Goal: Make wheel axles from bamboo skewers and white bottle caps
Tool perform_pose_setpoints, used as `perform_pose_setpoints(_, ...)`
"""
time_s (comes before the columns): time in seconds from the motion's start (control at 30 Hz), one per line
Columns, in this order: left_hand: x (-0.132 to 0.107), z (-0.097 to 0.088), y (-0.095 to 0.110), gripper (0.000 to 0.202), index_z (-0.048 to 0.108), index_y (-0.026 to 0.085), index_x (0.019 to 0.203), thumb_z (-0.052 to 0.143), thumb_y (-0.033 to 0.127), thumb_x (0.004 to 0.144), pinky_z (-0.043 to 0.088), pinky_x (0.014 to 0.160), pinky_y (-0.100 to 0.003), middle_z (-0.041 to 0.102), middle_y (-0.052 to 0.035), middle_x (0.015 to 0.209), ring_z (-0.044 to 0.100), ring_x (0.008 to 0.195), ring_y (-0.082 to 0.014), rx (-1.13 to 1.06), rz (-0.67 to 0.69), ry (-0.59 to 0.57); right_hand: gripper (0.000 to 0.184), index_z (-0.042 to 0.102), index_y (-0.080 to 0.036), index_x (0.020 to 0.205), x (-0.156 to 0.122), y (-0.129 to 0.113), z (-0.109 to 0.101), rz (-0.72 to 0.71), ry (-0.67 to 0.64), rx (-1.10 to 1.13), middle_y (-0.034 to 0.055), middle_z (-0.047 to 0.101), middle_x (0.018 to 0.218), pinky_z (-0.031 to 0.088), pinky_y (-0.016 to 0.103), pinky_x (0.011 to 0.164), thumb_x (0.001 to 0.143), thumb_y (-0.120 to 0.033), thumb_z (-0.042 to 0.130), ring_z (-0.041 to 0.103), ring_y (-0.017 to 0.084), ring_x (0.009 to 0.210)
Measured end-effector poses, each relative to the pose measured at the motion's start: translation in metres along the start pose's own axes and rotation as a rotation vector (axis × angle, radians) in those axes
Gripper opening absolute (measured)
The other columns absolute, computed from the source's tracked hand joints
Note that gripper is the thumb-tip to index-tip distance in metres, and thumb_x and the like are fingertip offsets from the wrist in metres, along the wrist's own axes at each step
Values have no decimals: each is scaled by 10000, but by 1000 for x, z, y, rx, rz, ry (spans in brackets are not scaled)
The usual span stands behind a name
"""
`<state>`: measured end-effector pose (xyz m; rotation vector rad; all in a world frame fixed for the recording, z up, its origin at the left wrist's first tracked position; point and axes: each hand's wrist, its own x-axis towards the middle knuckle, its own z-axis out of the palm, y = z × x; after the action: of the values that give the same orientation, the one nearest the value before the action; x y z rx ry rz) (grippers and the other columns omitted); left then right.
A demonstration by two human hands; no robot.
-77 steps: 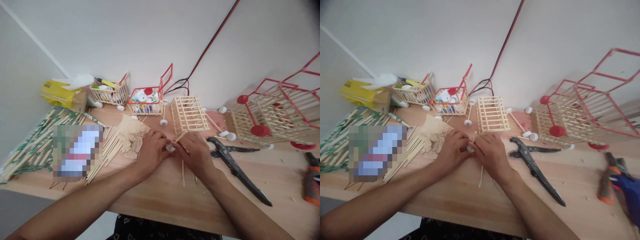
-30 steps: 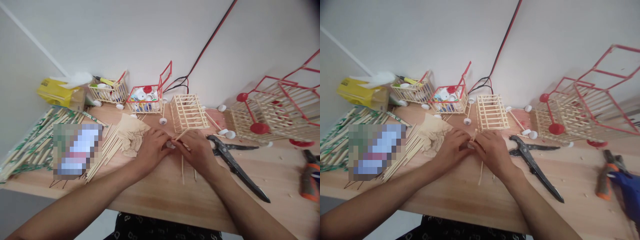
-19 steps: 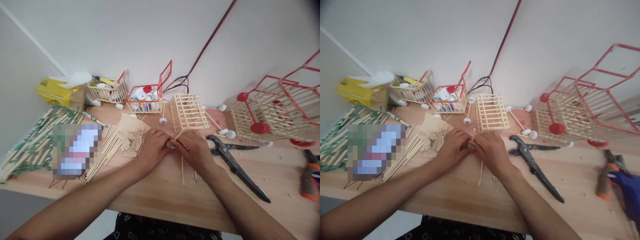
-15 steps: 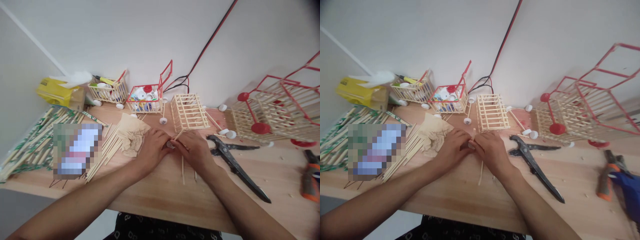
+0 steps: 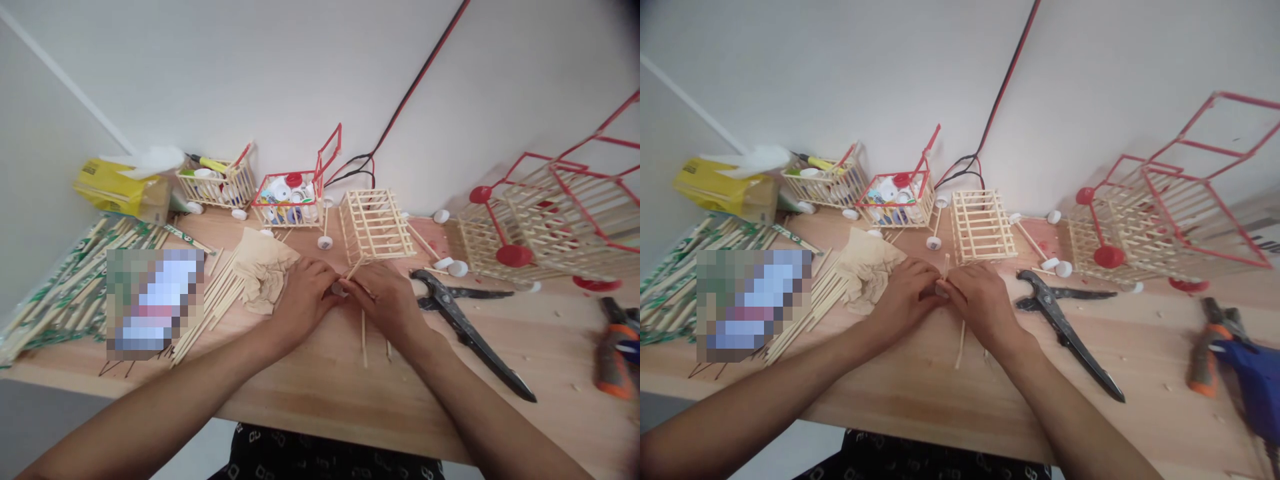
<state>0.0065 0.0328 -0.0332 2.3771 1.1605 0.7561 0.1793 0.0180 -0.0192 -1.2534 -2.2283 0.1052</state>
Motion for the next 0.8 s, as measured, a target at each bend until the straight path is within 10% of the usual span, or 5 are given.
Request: perform_pose_setpoints(0.8, 3, -7, 4, 410, 576, 215, 1168, 673, 249, 771, 380, 930, -412, 632, -52, 1141, 492, 1090, -271, -32, -28, -7, 160, 623, -206, 772, 0, 0, -13, 7, 15, -39, 27, 685, 747, 389, 311, 703, 894, -294, 566, 604, 183, 708)
